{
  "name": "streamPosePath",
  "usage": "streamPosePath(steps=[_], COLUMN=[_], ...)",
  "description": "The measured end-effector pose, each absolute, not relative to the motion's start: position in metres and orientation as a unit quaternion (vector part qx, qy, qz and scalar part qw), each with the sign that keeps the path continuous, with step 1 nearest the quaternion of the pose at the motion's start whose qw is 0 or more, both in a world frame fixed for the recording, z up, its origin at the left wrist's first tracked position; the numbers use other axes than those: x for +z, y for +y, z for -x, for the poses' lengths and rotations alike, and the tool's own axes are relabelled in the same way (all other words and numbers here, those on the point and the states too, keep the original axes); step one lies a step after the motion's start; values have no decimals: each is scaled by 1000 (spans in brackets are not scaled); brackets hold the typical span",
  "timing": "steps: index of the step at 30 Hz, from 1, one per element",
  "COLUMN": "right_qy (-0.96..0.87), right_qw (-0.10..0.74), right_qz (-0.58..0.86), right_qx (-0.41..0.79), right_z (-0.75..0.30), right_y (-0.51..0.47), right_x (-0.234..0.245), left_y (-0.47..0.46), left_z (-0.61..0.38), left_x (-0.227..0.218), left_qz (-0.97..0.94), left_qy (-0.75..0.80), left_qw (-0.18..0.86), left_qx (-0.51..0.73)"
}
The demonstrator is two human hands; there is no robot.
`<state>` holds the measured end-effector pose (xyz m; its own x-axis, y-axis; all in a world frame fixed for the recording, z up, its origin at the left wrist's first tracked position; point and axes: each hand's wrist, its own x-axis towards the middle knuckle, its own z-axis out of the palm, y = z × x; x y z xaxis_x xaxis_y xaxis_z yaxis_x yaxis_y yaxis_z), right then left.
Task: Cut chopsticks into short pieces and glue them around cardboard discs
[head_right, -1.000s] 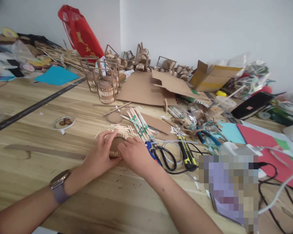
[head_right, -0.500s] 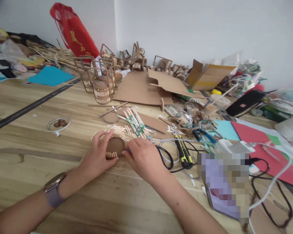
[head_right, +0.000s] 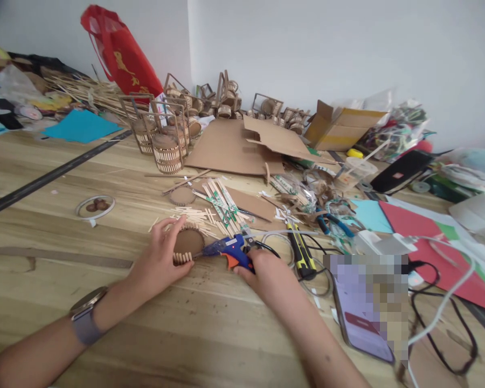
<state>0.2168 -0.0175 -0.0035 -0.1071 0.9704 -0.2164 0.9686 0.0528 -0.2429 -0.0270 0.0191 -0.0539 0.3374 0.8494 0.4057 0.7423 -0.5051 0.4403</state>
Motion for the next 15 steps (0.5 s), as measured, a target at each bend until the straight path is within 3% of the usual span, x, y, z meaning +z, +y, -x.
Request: streamPosePath(steps=[6, 12, 15], right_qy=[-695, -653, -621], right_qw=[59, 195, 283], right_qz=[689, 698, 657], right_qx=[199, 220, 319], right_z=[-219, -219, -217], right_y=[-16, -17, -20], right_x=[-3, 1, 1], left_y=[19, 19, 20], left_z=[28, 28, 28], left_x=[-55, -57, -57], left_qz=[-813, -814, -815], left_qy=[486, 490, 489], left_qw=[97, 85, 82], left_qx=[306, 302, 300])
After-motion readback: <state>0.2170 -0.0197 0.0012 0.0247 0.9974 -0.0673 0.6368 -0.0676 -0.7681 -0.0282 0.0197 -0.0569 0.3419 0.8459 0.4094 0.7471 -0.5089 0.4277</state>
